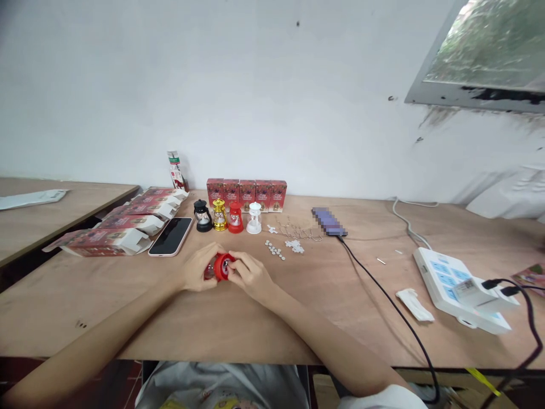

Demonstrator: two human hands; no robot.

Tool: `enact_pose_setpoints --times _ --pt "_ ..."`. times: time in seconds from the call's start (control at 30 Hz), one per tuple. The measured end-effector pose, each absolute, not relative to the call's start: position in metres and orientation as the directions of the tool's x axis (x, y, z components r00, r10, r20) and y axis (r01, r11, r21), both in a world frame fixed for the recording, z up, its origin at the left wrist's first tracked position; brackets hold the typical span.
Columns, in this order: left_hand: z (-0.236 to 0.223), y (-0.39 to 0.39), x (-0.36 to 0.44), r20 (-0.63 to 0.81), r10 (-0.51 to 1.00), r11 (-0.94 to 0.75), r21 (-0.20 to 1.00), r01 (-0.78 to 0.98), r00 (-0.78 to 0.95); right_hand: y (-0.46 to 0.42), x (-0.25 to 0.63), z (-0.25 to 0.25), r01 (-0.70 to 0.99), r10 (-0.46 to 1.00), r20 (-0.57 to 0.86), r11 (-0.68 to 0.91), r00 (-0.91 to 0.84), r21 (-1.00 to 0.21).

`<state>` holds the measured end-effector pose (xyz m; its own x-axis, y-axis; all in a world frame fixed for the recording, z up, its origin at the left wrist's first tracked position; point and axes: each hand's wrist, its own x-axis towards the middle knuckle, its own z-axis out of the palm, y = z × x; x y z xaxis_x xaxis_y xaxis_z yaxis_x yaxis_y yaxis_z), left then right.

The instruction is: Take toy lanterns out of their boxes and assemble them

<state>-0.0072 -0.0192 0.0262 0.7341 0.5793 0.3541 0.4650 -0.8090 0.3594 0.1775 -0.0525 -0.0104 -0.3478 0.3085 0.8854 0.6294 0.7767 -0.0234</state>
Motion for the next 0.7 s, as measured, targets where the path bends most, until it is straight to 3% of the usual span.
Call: enact_pose_setpoints --times 0.2,0.4,0.57,0.7 --pt "0.0253 -0.0179 -0.0081 0.371 0.572 -0.812 0.380 0.443 0.732 -0.0533 0.1753 -0.0095 0.649 0.291 0.895 0.761 -0.338 -0.002" --pt "0.0250 -0.0172 -0.0090 0.395 0.572 -0.812 0.392 0.432 0.719 -0.0543 0.1727 -0.0059 0.607 0.299 0.908 0.792 -0.294 -0.064" --pt "0.0221 -0.0144 -0.0092 0.416 0.576 -0.812 0.390 0.434 0.704 -0.0585 0.1707 -0.0030 0.502 0.463 0.863 0.806 -0.203 -0.314" --pt "0.0223 -0.0145 -0.0082 0.440 0.604 -0.794 0.406 0.453 0.664 -0.0556 0.1692 -0.0058 0.319 0.708 0.705 0.663 0.026 -0.677"
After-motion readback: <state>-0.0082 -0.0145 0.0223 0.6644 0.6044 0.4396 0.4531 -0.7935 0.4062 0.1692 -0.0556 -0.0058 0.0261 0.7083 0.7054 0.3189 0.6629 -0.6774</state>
